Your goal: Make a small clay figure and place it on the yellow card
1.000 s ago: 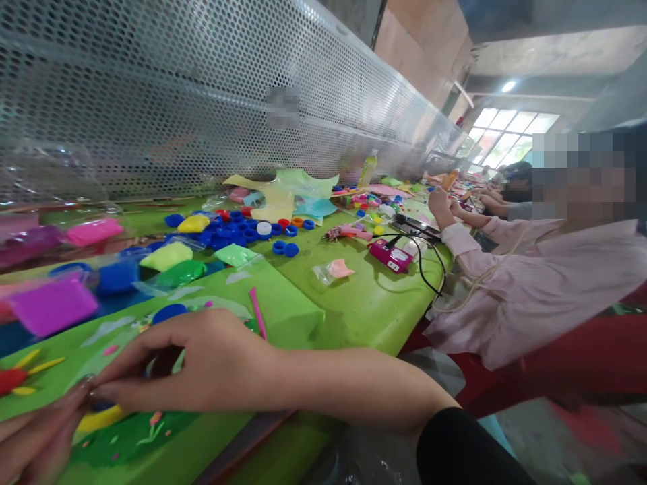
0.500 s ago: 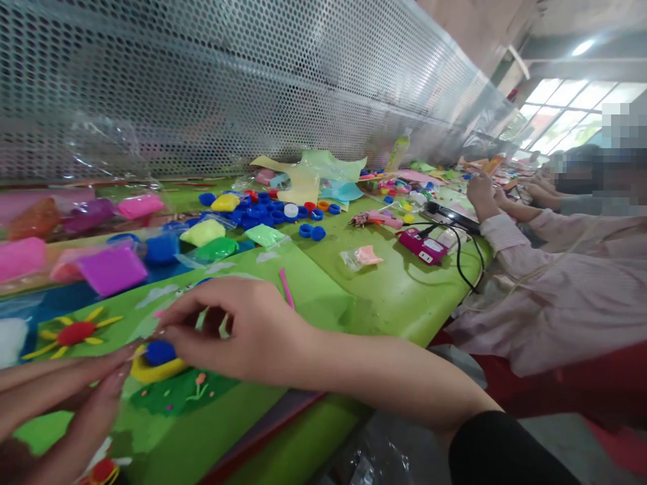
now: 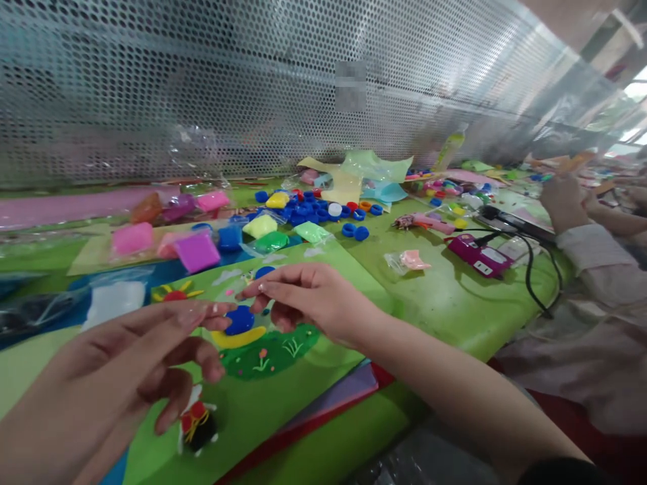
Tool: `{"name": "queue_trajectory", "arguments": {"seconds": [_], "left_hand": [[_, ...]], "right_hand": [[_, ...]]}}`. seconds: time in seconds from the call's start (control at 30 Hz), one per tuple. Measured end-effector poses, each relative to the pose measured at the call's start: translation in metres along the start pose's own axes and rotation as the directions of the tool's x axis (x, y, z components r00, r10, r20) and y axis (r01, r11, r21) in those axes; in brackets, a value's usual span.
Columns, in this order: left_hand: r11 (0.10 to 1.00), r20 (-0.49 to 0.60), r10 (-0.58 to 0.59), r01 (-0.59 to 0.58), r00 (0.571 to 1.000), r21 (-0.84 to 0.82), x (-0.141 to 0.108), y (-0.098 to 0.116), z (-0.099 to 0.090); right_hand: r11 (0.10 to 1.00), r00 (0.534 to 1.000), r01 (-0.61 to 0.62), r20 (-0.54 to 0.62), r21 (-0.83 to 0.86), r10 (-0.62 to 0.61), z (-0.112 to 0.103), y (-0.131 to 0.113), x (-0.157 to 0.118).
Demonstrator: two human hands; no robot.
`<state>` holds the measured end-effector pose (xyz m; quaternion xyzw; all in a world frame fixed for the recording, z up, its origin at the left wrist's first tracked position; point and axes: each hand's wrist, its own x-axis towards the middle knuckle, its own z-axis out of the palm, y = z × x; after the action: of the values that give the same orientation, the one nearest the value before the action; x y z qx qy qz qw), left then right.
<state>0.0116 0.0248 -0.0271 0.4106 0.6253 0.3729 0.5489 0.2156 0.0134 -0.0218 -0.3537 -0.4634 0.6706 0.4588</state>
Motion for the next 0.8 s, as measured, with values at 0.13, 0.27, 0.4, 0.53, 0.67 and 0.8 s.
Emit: {"name": "queue_trajectory", "arguments": {"seconds": [0.13,0.27,0.4,0.53,0.67,0.8], "left_hand": [[0.999,0.089,-0.013,0.016,0.996,-0.034,0.002,0.000,0.002],[0.999,0.083,0.026,-0.023,0.996,-0.035,0.001,-0.005,0.002],[0.999,0.058,0.039,-0.037,0.998,-0.039,-0.001,-0.007,0.001],[0.999,0.088,0.041,-0.039,0.995,-0.019,-0.001,-0.004,0.002],[0.995,0.097,0.083,-0.087,0.992,0.039,-0.001,-0.005,0.000],[0.970,0.137,0.159,-0.180,0.978,0.165,0.001,-0.009,-0.003]], "right_hand": [[0.999,1.000,0.016,0.001,0.048,-0.016,-0.001,0.002,0.001],[0.998,1.000,0.005,0.014,0.056,-0.005,-0.001,0.001,0.002],[0.998,0.999,-0.031,0.035,0.049,0.030,-0.001,-0.001,0.000],[0.998,0.998,-0.046,0.032,0.044,0.045,0.001,-0.003,-0.001],[0.999,1.000,-0.022,0.019,0.033,0.022,0.001,-0.004,0.000],[1.000,1.000,0.011,0.020,0.010,-0.011,0.001,-0.006,0.000]]}}
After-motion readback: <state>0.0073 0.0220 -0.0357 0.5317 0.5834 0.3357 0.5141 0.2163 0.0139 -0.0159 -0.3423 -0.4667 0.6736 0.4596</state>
